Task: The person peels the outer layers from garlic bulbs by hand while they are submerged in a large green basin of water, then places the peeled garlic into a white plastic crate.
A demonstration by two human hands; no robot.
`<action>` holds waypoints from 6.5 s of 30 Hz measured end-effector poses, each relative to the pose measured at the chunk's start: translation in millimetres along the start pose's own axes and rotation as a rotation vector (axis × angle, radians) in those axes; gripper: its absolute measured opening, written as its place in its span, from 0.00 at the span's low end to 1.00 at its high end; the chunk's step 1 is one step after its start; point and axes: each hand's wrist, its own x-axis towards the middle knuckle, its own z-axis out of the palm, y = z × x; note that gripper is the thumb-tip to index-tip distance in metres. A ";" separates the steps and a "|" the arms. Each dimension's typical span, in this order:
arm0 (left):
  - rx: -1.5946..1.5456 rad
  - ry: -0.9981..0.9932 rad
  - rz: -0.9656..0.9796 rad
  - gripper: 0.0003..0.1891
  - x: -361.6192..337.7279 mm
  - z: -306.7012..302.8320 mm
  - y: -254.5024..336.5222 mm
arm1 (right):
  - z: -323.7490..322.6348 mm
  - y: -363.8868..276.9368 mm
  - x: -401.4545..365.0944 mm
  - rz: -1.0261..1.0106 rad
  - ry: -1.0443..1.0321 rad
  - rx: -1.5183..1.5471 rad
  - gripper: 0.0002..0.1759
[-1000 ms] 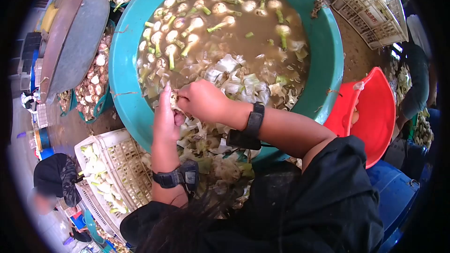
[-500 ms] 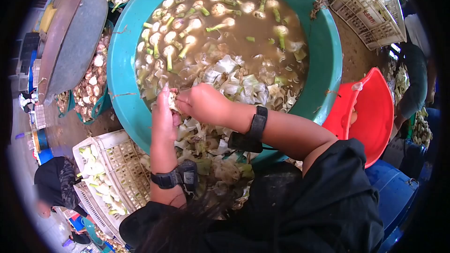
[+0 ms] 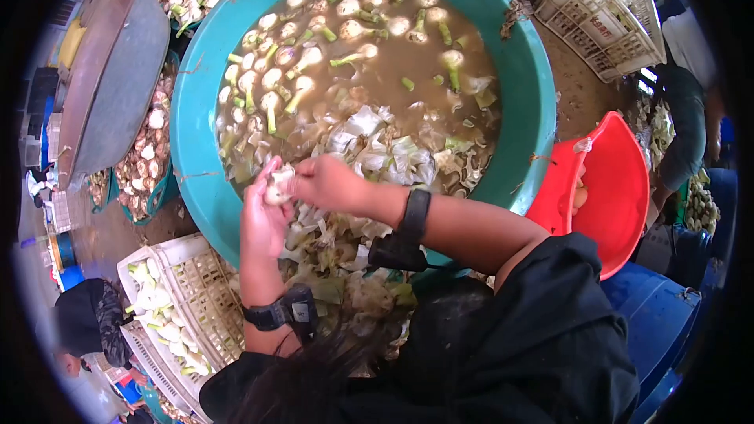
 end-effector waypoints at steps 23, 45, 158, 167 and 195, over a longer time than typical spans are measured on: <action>-0.570 0.142 0.061 0.10 4.6 -49.1 -27.3 | -32.4 -28.7 -41.5 -0.317 -0.282 0.152 0.11; 0.041 0.164 0.386 0.08 -33.9 14.0 -4.8 | -16.5 -51.7 -17.3 -0.893 -0.198 -0.709 0.05; -0.345 0.255 0.175 0.12 -12.4 -28.5 -11.2 | -49.1 -51.9 -45.8 -0.491 -0.358 -0.474 0.28; 0.424 -0.160 0.549 0.05 -28.0 -7.1 1.0 | -28.3 -36.1 7.6 0.036 -0.458 -0.183 0.15; -0.532 0.493 -0.008 0.10 -41.1 -8.8 3.2 | 1.5 -14.4 -14.8 -0.782 0.042 -1.003 0.21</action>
